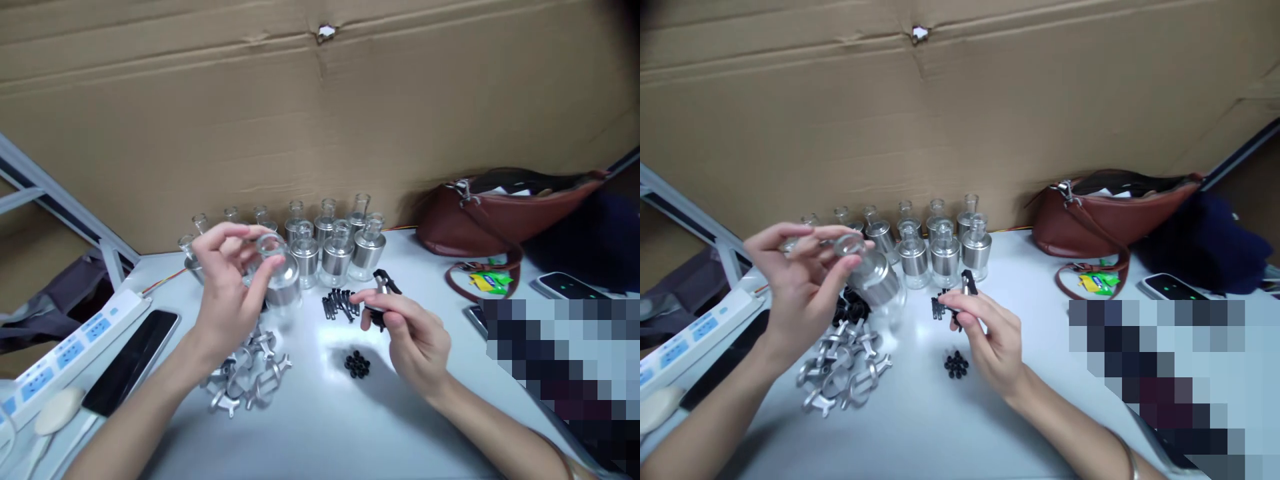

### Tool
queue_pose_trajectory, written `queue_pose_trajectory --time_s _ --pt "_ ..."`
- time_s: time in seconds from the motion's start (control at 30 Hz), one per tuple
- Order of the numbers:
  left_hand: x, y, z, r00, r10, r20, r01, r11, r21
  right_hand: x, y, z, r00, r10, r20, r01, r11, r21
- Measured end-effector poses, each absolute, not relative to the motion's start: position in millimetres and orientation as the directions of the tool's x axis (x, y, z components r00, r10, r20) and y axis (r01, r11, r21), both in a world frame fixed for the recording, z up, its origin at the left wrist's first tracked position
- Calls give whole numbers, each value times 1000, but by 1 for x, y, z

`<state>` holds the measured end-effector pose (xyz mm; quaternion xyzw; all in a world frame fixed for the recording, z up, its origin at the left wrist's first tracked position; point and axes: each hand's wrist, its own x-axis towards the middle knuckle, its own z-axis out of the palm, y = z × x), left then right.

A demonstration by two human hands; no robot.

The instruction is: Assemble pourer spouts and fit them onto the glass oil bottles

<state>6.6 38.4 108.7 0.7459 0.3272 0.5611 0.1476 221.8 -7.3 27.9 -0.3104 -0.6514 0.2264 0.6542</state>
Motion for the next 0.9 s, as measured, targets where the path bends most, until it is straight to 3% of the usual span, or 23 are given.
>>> queue_pose_trajectory --time_s 0.13,0.27,0.47,0.67,0.9 --pt "15 28 96 288 776 562 180 -620 764 217 -2 41 0 648 761 143 753 -642" --pt "17 25 80 357 797 487 112 -554 825 206 8 47 -111 602 791 134 798 -588" --pt "17 26 74 341 801 493 46 -538 842 190 36 48 -137 513 847 93 858 -505" --pt "16 31 71 379 772 510 48 -567 822 181 53 57 -260 342 903 119 939 -321" --pt "12 38 65 454 702 548 59 -638 768 178 51 55 -304 315 899 158 947 -278"
